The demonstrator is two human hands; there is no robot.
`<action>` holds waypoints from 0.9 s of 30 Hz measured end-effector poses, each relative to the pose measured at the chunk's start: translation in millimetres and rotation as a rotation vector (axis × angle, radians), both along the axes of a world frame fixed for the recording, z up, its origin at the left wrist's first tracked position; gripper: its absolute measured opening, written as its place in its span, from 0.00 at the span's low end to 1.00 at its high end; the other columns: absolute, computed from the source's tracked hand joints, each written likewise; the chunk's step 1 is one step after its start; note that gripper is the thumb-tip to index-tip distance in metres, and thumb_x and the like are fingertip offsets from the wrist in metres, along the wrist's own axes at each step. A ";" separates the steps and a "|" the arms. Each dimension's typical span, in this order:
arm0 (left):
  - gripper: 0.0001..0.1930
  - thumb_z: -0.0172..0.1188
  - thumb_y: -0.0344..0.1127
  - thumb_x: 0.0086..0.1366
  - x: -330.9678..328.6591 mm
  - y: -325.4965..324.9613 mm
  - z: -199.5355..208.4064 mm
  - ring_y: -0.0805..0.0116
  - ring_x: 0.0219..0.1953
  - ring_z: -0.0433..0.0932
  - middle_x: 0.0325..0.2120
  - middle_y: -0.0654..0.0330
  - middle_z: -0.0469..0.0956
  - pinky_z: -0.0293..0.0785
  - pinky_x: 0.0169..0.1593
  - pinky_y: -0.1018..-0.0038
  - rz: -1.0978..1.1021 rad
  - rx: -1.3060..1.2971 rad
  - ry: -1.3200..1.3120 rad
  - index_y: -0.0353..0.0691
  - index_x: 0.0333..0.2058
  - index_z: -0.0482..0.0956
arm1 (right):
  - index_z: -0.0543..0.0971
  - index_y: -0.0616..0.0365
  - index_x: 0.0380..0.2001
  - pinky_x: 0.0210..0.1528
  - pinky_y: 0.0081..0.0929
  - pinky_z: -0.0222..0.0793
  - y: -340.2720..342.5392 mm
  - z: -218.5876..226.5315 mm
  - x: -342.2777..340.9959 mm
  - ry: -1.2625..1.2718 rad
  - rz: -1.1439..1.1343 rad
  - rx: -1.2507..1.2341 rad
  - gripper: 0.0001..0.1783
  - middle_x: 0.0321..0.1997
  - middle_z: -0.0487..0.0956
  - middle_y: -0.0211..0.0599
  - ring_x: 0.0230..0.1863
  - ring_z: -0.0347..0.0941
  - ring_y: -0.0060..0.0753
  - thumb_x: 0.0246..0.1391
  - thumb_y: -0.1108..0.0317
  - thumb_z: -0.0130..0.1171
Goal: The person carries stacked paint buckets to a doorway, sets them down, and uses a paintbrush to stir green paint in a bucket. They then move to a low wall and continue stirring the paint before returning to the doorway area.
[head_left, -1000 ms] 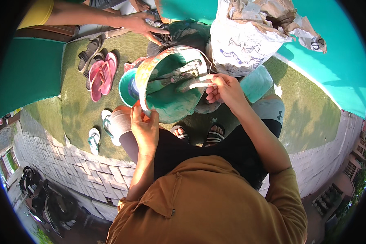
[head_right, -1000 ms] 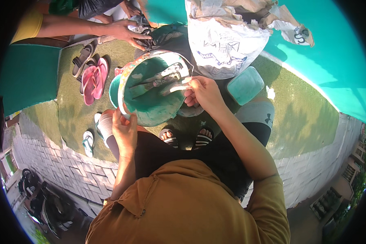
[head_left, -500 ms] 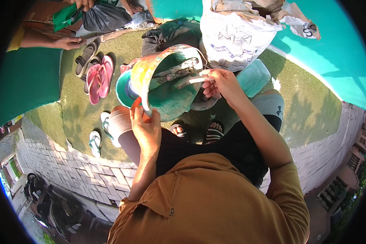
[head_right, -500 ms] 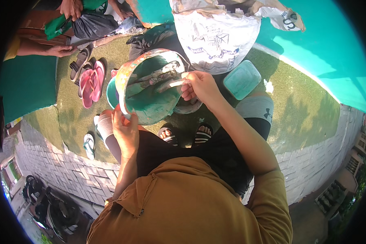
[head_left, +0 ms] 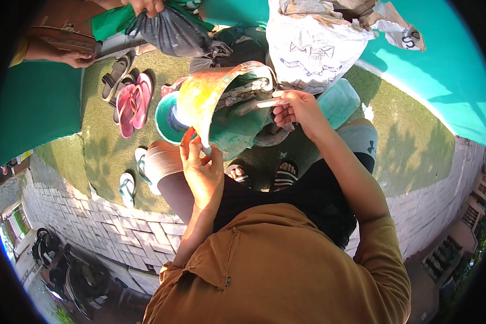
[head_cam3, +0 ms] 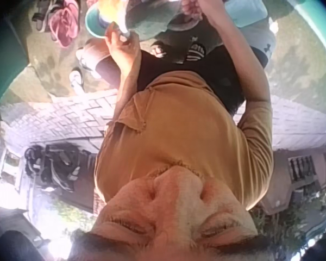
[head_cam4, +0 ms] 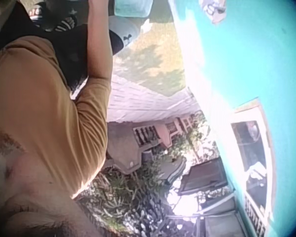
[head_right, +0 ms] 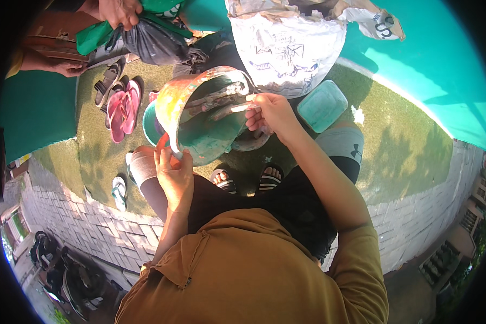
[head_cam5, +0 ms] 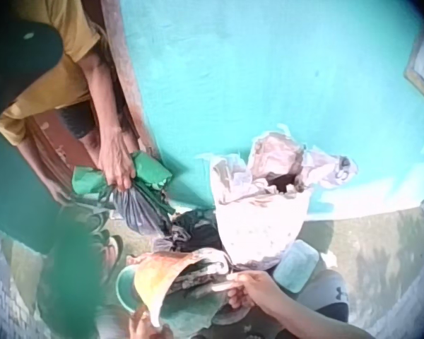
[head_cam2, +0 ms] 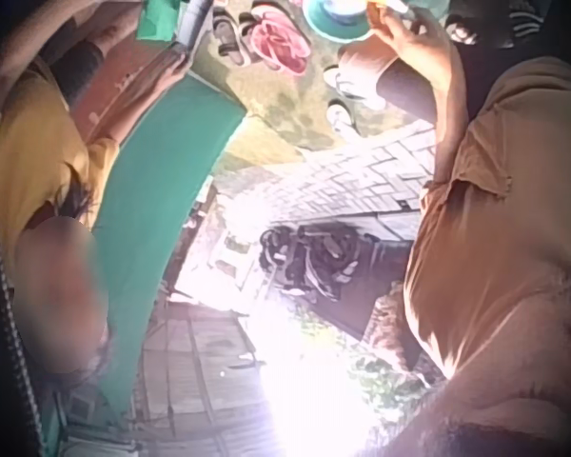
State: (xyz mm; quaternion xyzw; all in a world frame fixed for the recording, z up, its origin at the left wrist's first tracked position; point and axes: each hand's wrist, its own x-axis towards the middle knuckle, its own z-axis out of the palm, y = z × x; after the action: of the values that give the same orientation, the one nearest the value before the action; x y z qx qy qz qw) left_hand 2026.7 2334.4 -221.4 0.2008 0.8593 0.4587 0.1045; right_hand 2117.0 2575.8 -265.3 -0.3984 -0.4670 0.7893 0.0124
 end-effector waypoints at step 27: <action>0.14 0.57 0.22 0.61 8.3 -1.4 3.8 0.67 0.40 0.80 0.58 0.50 0.62 0.82 0.36 0.79 -0.061 -0.014 0.090 0.31 0.46 0.73 | 0.76 0.65 0.39 0.27 0.25 0.76 -0.5 4.4 -3.2 0.056 -0.018 -0.032 0.14 0.26 0.78 0.40 0.23 0.77 0.30 0.64 0.64 0.46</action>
State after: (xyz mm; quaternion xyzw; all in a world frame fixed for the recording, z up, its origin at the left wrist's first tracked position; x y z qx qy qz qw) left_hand 2035.1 2333.0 -217.6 0.2465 0.8598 0.4398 0.0810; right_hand 2113.7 2575.3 -260.9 -0.3804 -0.4500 0.8076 0.0262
